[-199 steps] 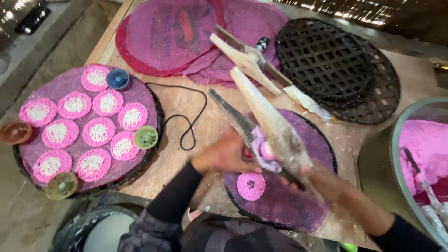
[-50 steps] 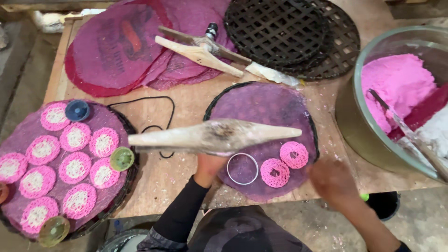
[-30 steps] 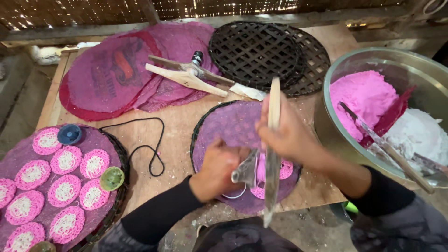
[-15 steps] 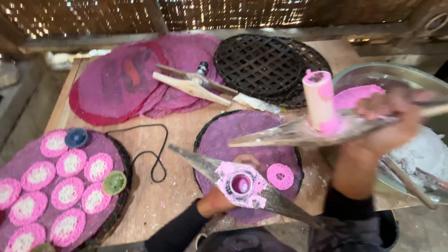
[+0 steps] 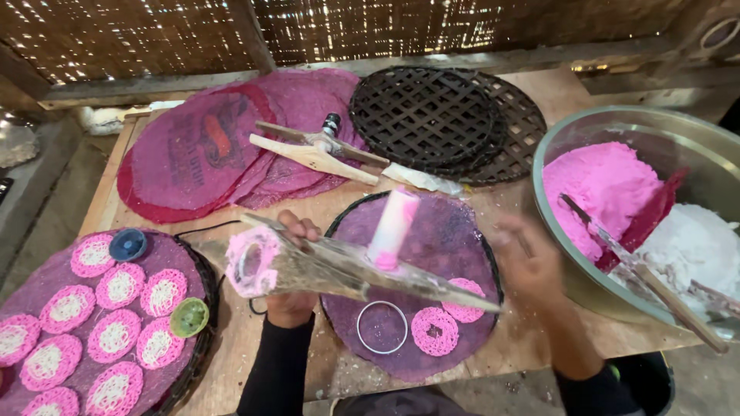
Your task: The person uses a wooden tool to scoop pink cotton candy from a metal bowl and places it into a circular mold on a purple mat. They then use the tool to press and shape the candy into a ring. This process is repeated multiple times.
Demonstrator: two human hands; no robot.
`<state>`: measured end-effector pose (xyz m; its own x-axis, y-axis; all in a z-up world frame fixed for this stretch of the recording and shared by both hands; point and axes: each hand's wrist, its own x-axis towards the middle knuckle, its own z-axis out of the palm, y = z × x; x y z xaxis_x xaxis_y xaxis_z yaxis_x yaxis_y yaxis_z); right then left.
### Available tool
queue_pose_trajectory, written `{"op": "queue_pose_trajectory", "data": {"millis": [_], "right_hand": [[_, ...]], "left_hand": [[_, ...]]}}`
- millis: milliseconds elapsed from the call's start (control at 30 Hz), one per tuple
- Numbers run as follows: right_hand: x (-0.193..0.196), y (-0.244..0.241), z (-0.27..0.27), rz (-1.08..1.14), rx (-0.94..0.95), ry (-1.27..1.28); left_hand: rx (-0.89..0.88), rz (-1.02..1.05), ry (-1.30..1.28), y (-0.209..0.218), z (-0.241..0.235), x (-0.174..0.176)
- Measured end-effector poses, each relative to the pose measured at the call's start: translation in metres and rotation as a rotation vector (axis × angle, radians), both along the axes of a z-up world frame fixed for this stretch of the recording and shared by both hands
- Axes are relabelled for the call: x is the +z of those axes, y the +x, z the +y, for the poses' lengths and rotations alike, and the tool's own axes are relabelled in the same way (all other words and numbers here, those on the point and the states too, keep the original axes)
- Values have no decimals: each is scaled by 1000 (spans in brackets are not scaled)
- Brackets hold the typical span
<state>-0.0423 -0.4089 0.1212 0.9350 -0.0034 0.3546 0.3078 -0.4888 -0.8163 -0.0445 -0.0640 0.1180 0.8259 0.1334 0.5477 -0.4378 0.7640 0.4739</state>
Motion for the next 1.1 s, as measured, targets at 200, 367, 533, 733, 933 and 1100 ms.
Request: {"op": "queue_pose_trajectory", "data": {"millis": [200, 367, 533, 733, 933, 1100], "right_hand": [[75, -1, 42, -744, 399, -678], [87, -14, 57, -847, 513, -840], [50, 4, 25, -1103, 475, -798], [-6, 26, -10, -1084, 98, -822], [-19, 81, -137, -269, -281, -732], [-32, 112, -183, -29, -242, -1139]], "left_hand": [[-128, 40, 23, 6, -30, -9], [-238, 124, -172, 4, -25, -9], [-424, 240, -281, 8, -25, -10], [-496, 208, -301, 4, -31, -4], [-107, 13, -58, -5, -12, 7], [225, 32, 144, -2, -11, 8]]}}
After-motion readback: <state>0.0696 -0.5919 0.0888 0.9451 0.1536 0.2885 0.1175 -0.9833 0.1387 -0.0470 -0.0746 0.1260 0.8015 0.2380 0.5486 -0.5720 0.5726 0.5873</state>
